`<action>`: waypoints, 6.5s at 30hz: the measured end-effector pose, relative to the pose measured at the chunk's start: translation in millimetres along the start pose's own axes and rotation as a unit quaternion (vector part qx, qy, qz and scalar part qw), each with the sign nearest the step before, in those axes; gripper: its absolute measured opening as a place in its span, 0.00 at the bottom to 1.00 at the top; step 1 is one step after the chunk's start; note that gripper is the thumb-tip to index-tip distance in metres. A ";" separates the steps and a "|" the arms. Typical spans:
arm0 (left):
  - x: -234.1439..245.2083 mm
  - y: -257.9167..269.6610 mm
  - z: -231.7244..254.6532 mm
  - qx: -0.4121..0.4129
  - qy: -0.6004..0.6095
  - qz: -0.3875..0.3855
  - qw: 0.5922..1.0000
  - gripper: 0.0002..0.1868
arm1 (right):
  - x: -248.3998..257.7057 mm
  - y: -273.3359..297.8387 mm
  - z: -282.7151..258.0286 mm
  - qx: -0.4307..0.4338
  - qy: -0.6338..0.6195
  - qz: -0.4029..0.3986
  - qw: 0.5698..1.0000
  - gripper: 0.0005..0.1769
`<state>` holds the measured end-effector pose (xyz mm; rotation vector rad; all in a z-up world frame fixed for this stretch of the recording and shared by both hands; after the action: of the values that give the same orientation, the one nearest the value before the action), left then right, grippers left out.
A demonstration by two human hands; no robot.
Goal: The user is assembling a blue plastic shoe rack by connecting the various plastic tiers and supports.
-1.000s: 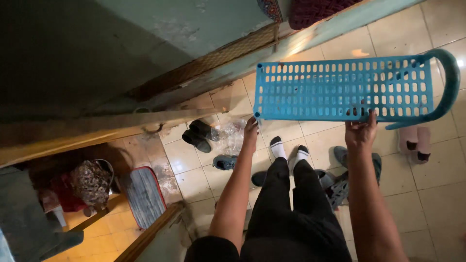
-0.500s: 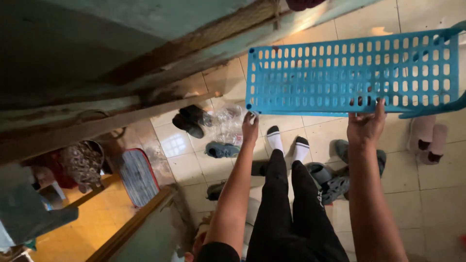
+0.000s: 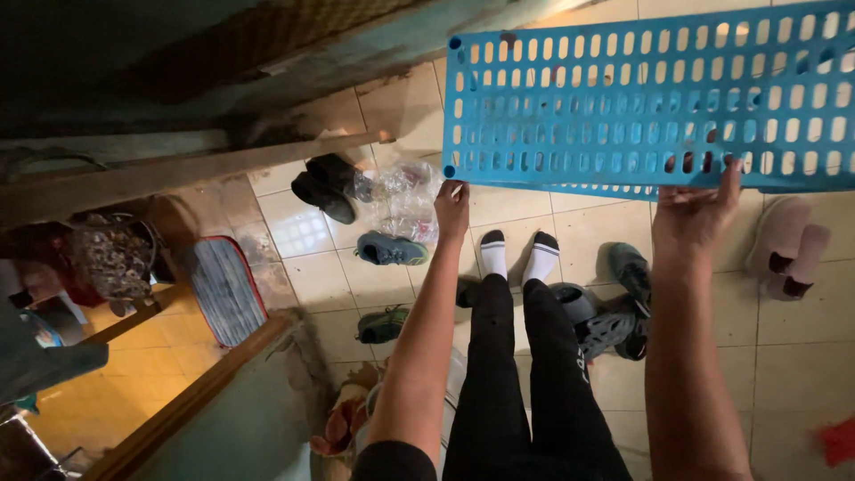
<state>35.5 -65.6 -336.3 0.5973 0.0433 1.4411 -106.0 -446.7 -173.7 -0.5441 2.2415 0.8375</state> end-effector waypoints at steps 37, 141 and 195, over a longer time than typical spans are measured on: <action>10.8 16.4 37.0 -0.108 -0.107 0.019 0.988 0.14 | -9.5 85.9 98.6 -0.029 0.050 -0.008 0.998 0.30; 15.4 -1.0 -1.4 -0.063 -0.083 0.000 0.994 0.13 | -27.8 130.4 141.1 -0.038 0.093 0.045 0.994 0.18; -207.5 190.8 293.2 -0.353 -0.148 -0.253 0.888 0.14 | 162.8 118.2 -56.1 0.018 0.103 0.205 0.973 0.23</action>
<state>-60.2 -362.1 -74.8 0.1643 -0.5167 0.7555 -310.6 -425.3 -209.4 -0.1527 2.6035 0.9771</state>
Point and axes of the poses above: each hand's wrist, its own y-axis away from the middle knuckle, its own x-axis out of the back of the hand, z = x × y, the point moved 5 cm from there along -y, towards the middle knuckle, and after that the axes turned 7 degrees about x, right-handed, at the moved point
